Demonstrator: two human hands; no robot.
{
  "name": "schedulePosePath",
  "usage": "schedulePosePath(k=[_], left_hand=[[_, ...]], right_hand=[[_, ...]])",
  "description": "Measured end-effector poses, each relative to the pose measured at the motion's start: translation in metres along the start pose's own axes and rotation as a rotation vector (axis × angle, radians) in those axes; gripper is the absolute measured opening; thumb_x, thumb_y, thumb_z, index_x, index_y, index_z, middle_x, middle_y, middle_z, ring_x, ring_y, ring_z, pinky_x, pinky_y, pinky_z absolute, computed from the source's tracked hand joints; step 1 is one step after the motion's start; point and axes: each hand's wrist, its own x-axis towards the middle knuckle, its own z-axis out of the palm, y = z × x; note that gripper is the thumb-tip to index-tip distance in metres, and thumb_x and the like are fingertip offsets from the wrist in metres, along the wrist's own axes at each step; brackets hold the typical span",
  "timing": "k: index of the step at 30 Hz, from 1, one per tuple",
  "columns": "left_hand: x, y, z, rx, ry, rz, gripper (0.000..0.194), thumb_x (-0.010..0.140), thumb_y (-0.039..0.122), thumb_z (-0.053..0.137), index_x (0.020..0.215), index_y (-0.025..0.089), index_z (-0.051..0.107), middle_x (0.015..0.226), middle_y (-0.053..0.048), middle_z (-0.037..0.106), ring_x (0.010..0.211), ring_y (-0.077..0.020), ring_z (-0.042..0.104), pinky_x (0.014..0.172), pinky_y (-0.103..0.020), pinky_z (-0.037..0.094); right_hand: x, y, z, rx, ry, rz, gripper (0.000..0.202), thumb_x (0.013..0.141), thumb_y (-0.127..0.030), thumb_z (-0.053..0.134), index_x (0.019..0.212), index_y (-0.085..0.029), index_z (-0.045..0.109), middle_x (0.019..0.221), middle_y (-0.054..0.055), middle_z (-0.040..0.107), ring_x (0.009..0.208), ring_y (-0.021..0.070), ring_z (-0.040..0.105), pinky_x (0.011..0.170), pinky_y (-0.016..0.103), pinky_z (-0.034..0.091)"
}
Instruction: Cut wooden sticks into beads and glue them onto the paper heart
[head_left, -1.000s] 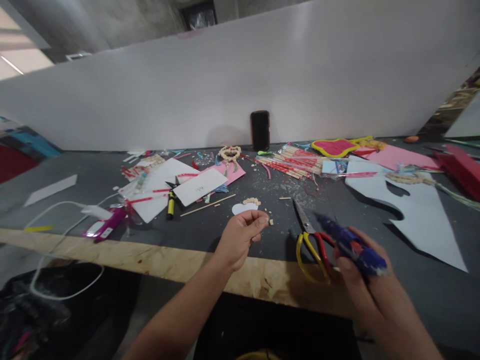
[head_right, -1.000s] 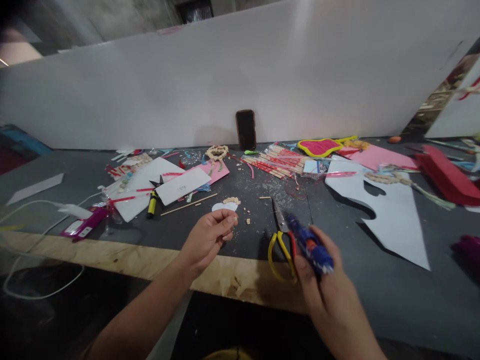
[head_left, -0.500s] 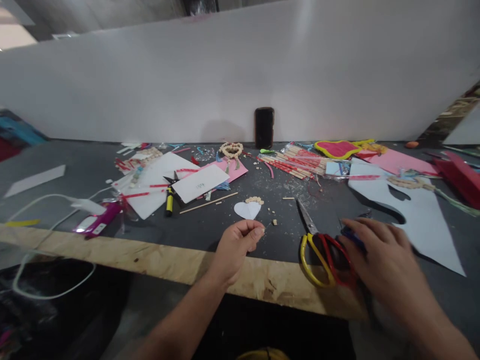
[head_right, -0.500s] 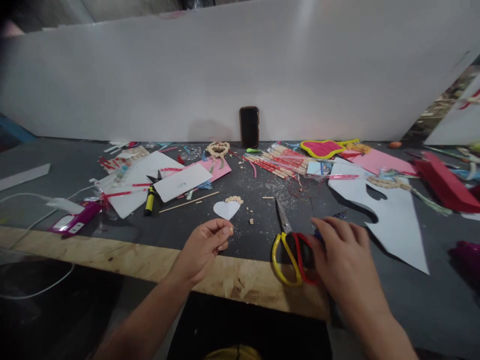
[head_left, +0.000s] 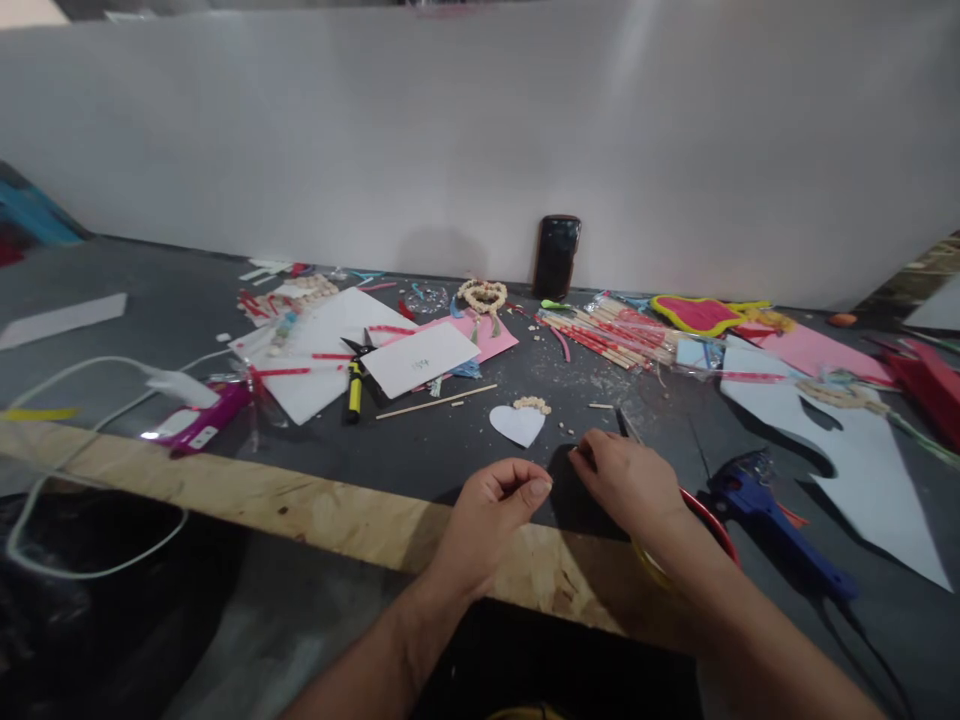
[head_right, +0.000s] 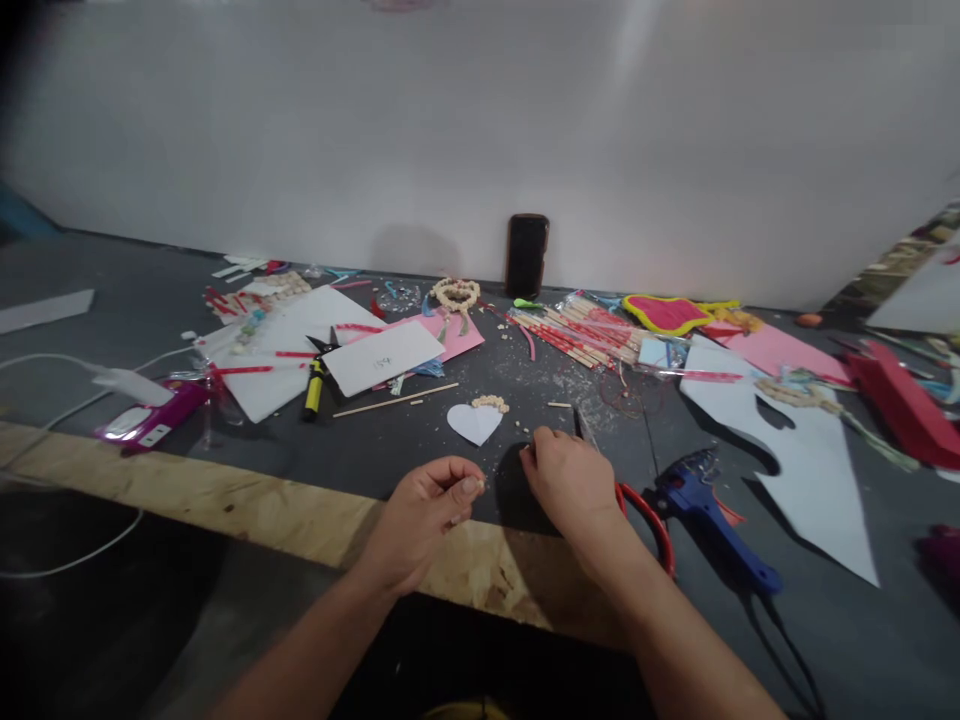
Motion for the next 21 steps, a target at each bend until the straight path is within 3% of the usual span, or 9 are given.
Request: schedulePosePath(k=[6,13,21], left_hand=[[0.0,-0.001,0.003,-0.047,-0.007,0.003,0.019,0.07,0.032,0.067,0.075,0.014,0.063,0.061,0.004,0.049,0.054,-0.006,0.035,0.053,-0.02,0.027],[-0.009,0.002,0.024,-0.051,-0.055,0.048,0.015,0.072,0.029,0.066,0.074,0.014,0.064,0.064,0.002,0.055,0.058,-0.0076,0.042,0.058,-0.02,0.033],[-0.023,0.0,0.043,-0.098,-0.108,-0.006,0.011,0.073,0.025,0.065,0.075,0.015,0.064,0.068,0.001,0.059,0.063,-0.0083,0.047,0.062,-0.019,0.037]], right_hand=[[-0.013,0.006,-0.008,0.197,0.012,-0.039,0.015,0.083,-0.031,0.047,0.084,-0.022,0.059,0.079,0.002,0.066,0.069,0.014,0.061,0.057,0.023,0.041],[-0.064,0.002,-0.011,1.077,0.143,0.095,0.021,0.077,-0.036,0.058,0.09,-0.021,0.062,0.078,0.002,0.066,0.068,0.0128,0.062,0.058,0.021,0.05],[-0.087,0.0,-0.003,1.224,0.325,0.102,0.015,0.071,-0.025,0.065,0.086,-0.023,0.063,0.083,0.002,0.066,0.076,0.0126,0.063,0.067,0.02,0.052]])
